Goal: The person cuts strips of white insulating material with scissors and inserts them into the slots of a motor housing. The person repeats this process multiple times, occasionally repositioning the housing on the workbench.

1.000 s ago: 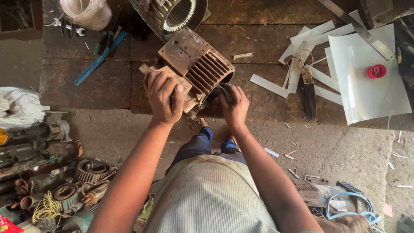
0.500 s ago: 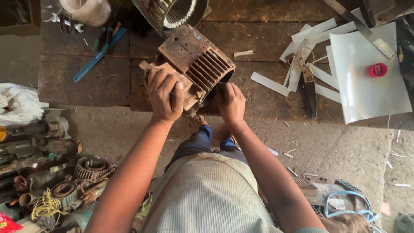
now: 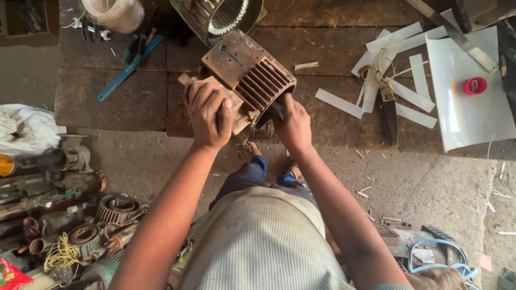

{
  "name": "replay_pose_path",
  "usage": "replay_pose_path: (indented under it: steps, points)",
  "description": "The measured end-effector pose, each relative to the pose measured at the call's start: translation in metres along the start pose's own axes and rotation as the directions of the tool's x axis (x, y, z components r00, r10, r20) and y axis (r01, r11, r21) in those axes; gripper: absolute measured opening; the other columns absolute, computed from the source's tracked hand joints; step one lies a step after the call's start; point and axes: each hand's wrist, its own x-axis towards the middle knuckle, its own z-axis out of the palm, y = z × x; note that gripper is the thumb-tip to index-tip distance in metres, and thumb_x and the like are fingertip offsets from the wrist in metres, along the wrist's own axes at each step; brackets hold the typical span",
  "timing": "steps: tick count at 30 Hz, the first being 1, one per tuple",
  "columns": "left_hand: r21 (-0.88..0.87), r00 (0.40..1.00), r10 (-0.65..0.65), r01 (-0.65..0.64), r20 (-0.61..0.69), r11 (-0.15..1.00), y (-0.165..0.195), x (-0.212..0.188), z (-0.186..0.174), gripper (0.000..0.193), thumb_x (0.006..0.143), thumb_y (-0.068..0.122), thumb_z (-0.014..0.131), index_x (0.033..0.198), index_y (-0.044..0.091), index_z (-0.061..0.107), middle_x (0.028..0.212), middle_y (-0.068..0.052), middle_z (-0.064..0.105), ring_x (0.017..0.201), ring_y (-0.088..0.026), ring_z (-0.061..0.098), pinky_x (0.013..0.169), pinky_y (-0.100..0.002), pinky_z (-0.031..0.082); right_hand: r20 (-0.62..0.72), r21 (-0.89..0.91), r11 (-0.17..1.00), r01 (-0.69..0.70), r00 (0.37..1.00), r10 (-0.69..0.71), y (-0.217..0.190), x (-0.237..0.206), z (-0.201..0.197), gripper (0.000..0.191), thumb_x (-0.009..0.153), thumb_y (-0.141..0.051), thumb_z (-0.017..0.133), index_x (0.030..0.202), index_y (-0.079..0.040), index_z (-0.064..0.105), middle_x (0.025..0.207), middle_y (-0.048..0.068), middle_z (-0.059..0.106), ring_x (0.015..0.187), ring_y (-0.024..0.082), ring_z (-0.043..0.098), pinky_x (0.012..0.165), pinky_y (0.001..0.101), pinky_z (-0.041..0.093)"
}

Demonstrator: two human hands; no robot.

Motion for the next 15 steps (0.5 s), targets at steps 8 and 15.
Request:
replay_pose_path:
  steps: [8,15]
  points:
    - [-0.004,1.0,0.004,-0.004,-0.011,1.0,-0.003,0.0,0.002,0.037,0.104,0.034,0.044,0.088,0.005,0.062,0.096,-0.012,0.058,0.101,-0.033,0.054,0.105,-0.047,0.037,-0.073,-0.137,0.971,0.194,0.976,-0.205,0.008,-0.012,0.0,0.014,0.088,-0.01,0.077,0.098,-0.004,0.07,0.104,0.011,0.067,0.096,0.033,0.067,0.082,0.0422,0.055]
    - [0.0,1.0,-0.004,0.004,-0.003,1.0,-0.002,-0.001,0.0,0.038,0.104,0.035,0.044,0.085,0.006,0.062,0.092,-0.012,0.056,0.099,-0.033,0.053,0.104,-0.047,0.038,-0.033,-0.103,0.948,0.3,0.952,-0.305,0.009,0.0,0.0,0.015,0.087,-0.011,0.075,0.101,-0.006,0.071,0.107,0.01,0.069,0.096,0.032,0.066,0.083,0.041,0.055]
